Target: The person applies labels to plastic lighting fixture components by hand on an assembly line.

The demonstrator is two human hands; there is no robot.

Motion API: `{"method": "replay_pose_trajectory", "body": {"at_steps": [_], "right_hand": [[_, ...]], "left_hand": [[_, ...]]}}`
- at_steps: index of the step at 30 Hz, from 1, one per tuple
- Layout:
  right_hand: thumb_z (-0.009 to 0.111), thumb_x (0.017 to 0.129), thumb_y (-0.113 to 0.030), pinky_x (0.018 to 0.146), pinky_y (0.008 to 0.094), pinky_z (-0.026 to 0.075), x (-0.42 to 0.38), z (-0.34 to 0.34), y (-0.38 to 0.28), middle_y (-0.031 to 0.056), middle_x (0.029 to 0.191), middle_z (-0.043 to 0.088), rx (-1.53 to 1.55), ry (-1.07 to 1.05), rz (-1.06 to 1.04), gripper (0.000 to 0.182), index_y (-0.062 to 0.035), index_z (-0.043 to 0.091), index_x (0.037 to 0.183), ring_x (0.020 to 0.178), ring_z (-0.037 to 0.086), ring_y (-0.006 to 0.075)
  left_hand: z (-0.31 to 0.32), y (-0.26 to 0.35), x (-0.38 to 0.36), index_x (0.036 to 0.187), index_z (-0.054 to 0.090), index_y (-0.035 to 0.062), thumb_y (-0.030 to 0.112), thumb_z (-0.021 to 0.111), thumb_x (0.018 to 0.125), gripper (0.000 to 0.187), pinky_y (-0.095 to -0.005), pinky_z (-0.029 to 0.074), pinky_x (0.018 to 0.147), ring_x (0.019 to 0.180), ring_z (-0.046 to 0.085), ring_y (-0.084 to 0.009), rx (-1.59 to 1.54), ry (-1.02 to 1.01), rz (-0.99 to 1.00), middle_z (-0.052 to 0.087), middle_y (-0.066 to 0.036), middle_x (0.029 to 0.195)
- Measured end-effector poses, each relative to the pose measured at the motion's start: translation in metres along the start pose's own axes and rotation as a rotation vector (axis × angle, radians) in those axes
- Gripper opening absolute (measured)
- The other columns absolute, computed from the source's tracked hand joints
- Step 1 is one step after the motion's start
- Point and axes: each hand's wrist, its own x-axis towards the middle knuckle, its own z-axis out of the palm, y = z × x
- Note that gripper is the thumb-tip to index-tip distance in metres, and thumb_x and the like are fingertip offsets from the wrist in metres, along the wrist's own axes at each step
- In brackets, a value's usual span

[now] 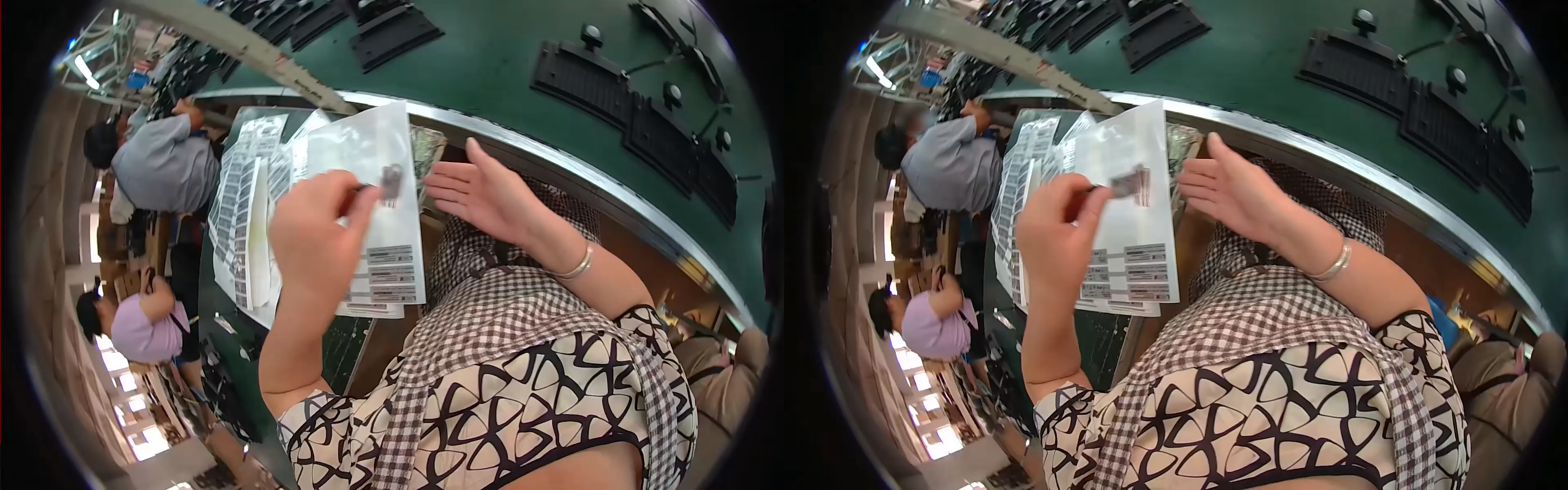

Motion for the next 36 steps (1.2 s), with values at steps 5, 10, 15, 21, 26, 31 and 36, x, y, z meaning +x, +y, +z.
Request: {"method": "replay_pose_trajectory", "body": {"at_steps": [5, 10, 15, 21, 26, 31, 36], "right_hand": [[0.028, 0.103, -0.054, 0.121, 0.0426, 0.020, -0.011, 0.002, -0.010, 0.0275, 0.153, 0.026, 0.202, 0.124, -0.158, 0.079, 0.0117, 0.019, 0.147, 0.145, 0.024, 0.0335], [0.026, 0.104, -0.051, 0.121, 0.0427, 0.022, -0.017, -0.017, -0.009, 0.0274, 0.151, 0.029, 0.223, 0.072, -0.153, 0.075, 0.0116, 0.024, 0.146, 0.144, 0.028, 0.0337], [0.028, 0.104, -0.052, 0.120, 0.0425, 0.022, -0.035, -0.030, -0.011, 0.0263, 0.150, 0.032, -0.027, 0.211, -0.250, 0.076, 0.0118, 0.029, 0.144, 0.143, 0.030, 0.0332], [0.028, 0.104, -0.054, 0.119, 0.0407, 0.022, -0.048, -0.028, -0.017, 0.0242, 0.147, 0.039, 0.081, 0.362, -0.320, 0.075, 0.0097, 0.033, 0.144, 0.141, 0.032, 0.0321], [0.026, 0.104, -0.052, 0.114, 0.0383, 0.036, -0.048, -0.034, -0.016, 0.0219, 0.143, 0.045, 0.154, 0.343, -0.279, 0.073, 0.0098, 0.036, 0.142, 0.136, 0.041, 0.0287], [0.025, 0.105, -0.050, 0.110, 0.0371, 0.040, -0.048, -0.037, -0.011, 0.0180, 0.141, 0.049, 0.248, 0.256, -0.250, 0.068, 0.0060, 0.040, 0.141, 0.131, 0.047, 0.0259], [0.027, 0.105, -0.049, 0.107, 0.0380, 0.040, -0.053, -0.033, -0.008, 0.0150, 0.139, 0.052, 0.161, 0.221, -0.202, 0.063, 0.0008, 0.045, 0.140, 0.127, 0.050, 0.0238]], "left_hand": [[0.037, 0.046, -0.003, 0.080, 0.063, 0.0056, 0.015, 0.079, 0.076, 0.018, -0.0367, 0.042, 0.063, 0.064, 0.057, -0.0229, -0.105, -0.173, 0.409, 0.060, -0.005, 0.069], [0.045, 0.047, 0.004, 0.079, 0.062, 0.0036, 0.014, 0.079, 0.076, 0.020, -0.0343, 0.042, 0.059, 0.062, 0.055, -0.0229, -0.190, -0.153, 0.386, 0.059, -0.006, 0.068], [0.045, 0.047, 0.014, 0.081, 0.062, 0.0087, 0.017, 0.078, 0.077, 0.019, -0.0352, 0.037, 0.060, 0.061, 0.051, -0.0223, -0.225, -0.106, 0.361, 0.054, -0.002, 0.065], [0.054, 0.059, 0.022, 0.080, 0.061, 0.0039, 0.012, 0.080, 0.074, 0.022, -0.0332, 0.039, 0.057, 0.060, 0.053, -0.0213, -0.210, -0.166, 0.512, 0.058, -0.005, 0.067], [0.066, 0.062, 0.022, 0.079, 0.061, 0.0046, 0.013, 0.080, 0.074, 0.022, -0.0336, 0.039, 0.058, 0.060, 0.052, -0.0215, -0.250, -0.197, 0.517, 0.058, -0.004, 0.067], [0.088, 0.045, 0.021, 0.080, 0.061, 0.0086, 0.019, 0.077, 0.076, 0.019, -0.0358, 0.039, 0.060, 0.063, 0.054, -0.0228, -0.254, -0.182, 0.383, 0.056, -0.003, 0.068], [0.112, 0.030, 0.027, 0.078, 0.061, 0.0062, 0.017, 0.076, 0.077, 0.018, -0.0369, 0.043, 0.061, 0.064, 0.057, -0.0240, -0.290, -0.186, 0.220, 0.059, -0.004, 0.067]]}}
